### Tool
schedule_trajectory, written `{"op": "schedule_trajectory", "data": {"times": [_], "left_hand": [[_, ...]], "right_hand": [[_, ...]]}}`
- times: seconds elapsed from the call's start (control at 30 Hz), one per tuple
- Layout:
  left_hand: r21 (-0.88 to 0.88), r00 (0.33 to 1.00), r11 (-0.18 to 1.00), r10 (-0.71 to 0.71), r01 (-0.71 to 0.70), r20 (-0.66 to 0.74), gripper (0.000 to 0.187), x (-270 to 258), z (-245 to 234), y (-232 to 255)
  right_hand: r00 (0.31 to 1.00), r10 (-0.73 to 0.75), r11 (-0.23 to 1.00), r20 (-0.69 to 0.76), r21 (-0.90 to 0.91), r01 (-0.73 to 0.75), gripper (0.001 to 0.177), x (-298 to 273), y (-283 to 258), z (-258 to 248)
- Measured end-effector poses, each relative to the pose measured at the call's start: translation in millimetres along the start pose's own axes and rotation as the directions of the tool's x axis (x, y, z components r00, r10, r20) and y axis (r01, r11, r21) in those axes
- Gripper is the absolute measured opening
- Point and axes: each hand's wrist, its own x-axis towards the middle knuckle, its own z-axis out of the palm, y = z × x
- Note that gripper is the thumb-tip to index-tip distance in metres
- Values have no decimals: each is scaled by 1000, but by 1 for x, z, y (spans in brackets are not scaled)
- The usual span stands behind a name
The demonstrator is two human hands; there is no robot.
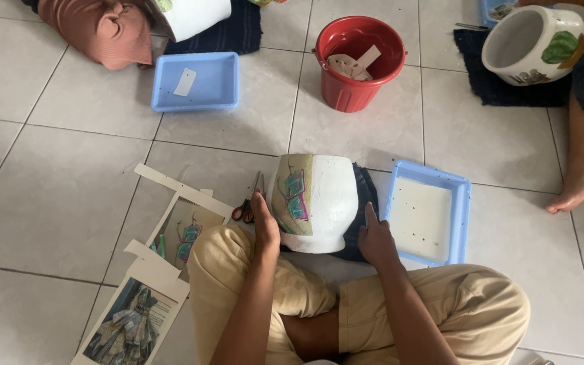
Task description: The person is cutting out printed images from paper sheets using a craft knife and scissors, likely for a decoupage project on a ceramic pot.
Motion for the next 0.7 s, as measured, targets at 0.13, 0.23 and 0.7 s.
{"op": "schedule_trajectory", "data": {"times": [0.13,0.23,0.7], "left_hand": [[-11,1000,1000,-17,17,-15,69,2,0,0],[8,1000,1000,-6,6,-22,71,-1,0,6],[172,995,985,-43,27,89,61,-10,3,44]], "right_hand": [[998,20,996,-59,-82,-25,60,-22,-8,-15],[980,92,987,-176,-115,-113,52,-19,-1,-24],[984,-141,675,111,738,13,69,-33,-59,-52]]}}
